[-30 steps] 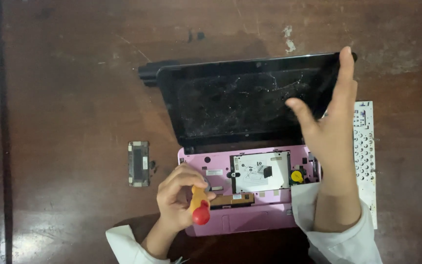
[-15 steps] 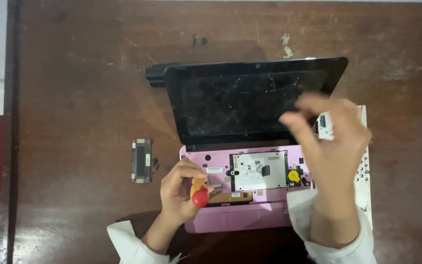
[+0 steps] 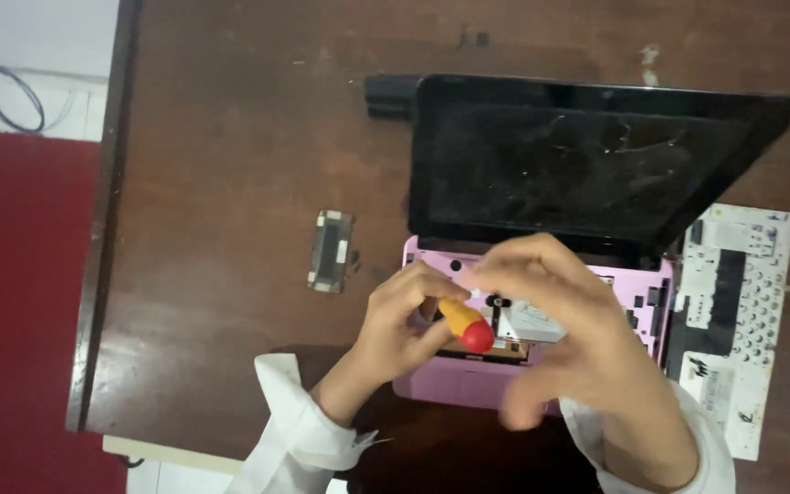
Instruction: Disassembling the internal components of a laptop by removing screws and prying the casing.
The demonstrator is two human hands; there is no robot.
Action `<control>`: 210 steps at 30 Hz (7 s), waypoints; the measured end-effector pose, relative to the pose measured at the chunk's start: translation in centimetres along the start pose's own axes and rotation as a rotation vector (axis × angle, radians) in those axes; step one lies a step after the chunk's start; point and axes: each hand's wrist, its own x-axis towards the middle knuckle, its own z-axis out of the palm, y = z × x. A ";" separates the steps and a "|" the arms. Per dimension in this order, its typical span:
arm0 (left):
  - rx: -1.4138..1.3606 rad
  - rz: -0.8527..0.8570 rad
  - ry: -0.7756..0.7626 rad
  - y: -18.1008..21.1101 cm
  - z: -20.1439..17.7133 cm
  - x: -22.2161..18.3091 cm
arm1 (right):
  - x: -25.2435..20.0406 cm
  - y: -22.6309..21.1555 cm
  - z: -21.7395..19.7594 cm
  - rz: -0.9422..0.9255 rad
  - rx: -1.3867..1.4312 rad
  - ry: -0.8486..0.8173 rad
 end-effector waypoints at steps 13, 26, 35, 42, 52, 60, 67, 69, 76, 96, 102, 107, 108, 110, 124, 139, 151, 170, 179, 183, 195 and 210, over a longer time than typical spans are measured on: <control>0.033 -0.052 -0.021 1.7 -4.4 1.6 | 2.9 -2.7 1.2 -0.131 -0.129 -0.023; -0.061 -0.103 -0.026 1.4 -3.7 1.2 | 2.7 -1.7 1.8 -0.196 -0.074 -0.090; 0.010 -0.121 -0.018 0.6 -3.3 1.1 | 3.5 -0.3 1.9 -0.045 0.111 -0.023; -0.065 -0.072 -0.025 1.3 -3.1 1.3 | 3.4 0.4 2.6 -0.110 0.124 0.004; -0.016 -0.046 0.008 0.1 -3.0 0.5 | 3.9 -1.8 1.9 -0.116 0.012 -0.004; -0.116 -0.047 -0.031 1.6 -2.9 1.5 | 2.6 -1.5 2.1 -0.042 -0.046 0.027; -0.149 -0.045 -0.088 0.9 -2.8 1.1 | 3.0 -2.3 2.1 -0.121 -0.004 -0.048; -0.140 -0.040 -0.040 0.7 -2.7 0.9 | 3.3 -2.8 2.2 -0.166 -0.030 -0.050; -0.137 -0.032 -0.023 0.9 -2.9 1.0 | 2.8 -2.7 2.3 -0.136 -0.108 -0.015; -0.001 -0.047 -0.041 1.0 -3.1 1.1 | 1.5 -1.0 3.9 -0.164 -0.068 0.055; -0.043 -0.050 -0.091 0.7 -3.5 0.8 | 2.0 -2.0 4.0 -0.209 -0.083 0.097; -0.008 -0.017 -0.045 0.3 -3.1 0.7 | 1.6 -1.4 4.1 -0.215 -0.060 0.073; 0.005 -0.009 -0.036 0.5 -3.0 0.8 | 1.5 -1.1 4.2 -0.206 -0.045 0.087; 0.012 -0.012 -0.045 0.5 -3.1 0.8 | 1.4 -1.0 4.0 -0.190 -0.070 0.103; 0.004 0.015 -0.034 0.6 -3.4 1.1 | 2.0 -1.4 2.9 -0.188 -0.189 0.053; 0.020 -0.045 -0.006 0.7 -3.5 1.1 | 2.2 -1.5 2.6 -0.230 -0.181 0.035; 0.065 0.000 -0.010 0.7 -3.4 1.2 | 2.4 -2.2 2.6 -0.260 -0.232 0.068; 0.637 -0.046 -0.165 0.2 -4.6 1.2 | 1.6 -1.2 2.8 -0.206 -0.202 0.162; 0.648 -0.049 -0.192 0.1 -4.7 1.2 | 0.7 -1.3 2.8 -0.209 -0.298 0.197; 0.647 -0.075 -0.217 0.0 -4.8 1.1 | 0.8 -1.7 2.6 -0.202 -0.304 0.200; 0.637 -0.057 -0.230 -0.2 -4.7 1.1 | 0.8 -2.3 2.3 -0.236 -0.289 0.270; -0.113 -0.150 -0.282 1.9 -3.2 1.0 | -4.5 -1.0 3.1 0.075 -0.234 0.180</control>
